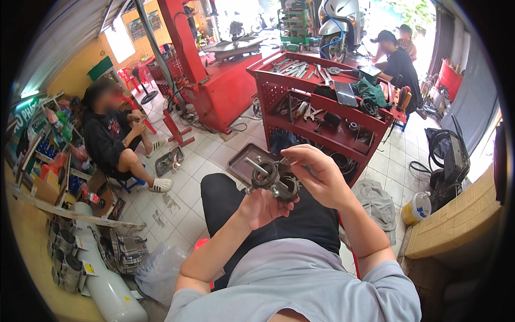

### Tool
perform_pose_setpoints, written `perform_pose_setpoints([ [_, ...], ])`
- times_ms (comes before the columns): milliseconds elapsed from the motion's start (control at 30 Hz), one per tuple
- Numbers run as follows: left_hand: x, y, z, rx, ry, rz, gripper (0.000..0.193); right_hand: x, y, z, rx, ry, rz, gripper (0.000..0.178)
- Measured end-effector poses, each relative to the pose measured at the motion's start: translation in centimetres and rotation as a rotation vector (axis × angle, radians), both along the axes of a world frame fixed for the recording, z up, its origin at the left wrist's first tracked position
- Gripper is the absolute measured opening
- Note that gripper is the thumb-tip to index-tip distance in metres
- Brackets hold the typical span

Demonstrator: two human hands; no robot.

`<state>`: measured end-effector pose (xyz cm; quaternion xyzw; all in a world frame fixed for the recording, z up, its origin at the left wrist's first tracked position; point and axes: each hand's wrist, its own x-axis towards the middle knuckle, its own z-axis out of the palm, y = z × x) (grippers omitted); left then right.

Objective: The person sits in a workshop and assembles a mechanical component, likely a carburetor, using a small screwdriver. They repeatedly insert and tighten screws into the metal housing while holding the part in their hands.

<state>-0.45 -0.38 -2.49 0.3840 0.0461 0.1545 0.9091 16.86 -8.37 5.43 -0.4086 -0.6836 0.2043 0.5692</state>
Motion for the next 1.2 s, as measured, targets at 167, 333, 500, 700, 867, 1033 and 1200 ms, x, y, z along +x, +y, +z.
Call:
perform_pose_setpoints([
  [167, -0.1, 0.2, -0.5, -0.007, 0.010, -0.067, 0.079, 0.9, -0.4, 1.4, 0.031, -0.182, 0.012, 0.028],
  [333, -0.3, 0.3, 0.2, -0.015, 0.029, -0.119, 0.069, 0.6, -0.6, 1.3, 0.082, -0.280, -0.004, 0.020],
  [500, 0.1, 0.2, -0.9, -0.040, 0.117, -0.160, 0.068, -0.5, -0.8, 0.1, 0.087, -0.326, -0.075, 0.017],
  [700, 0.6, -1.6, 0.0, 0.044, -0.025, -0.118, 0.067, -0.3, -0.2, 0.7, 0.356, -0.670, -0.342, 0.022],
  [867, 0.7, -1.3, -0.6, 0.100, 0.017, -0.118, 0.069, -0.5, -0.3, 0.1, 0.314, -0.677, -0.353, 0.023],
  [1033, 0.3, -1.0, 0.3, 0.298, 0.084, -0.149, 0.066, -1.0, -0.4, 0.2, 0.327, -0.543, -0.307, 0.023],
  [1200, -0.5, 1.4, 0.5, 0.606, 0.263, 0.098, 0.041, -1.0, -1.2, 1.1, 0.304, -0.566, -0.329, 0.023],
])
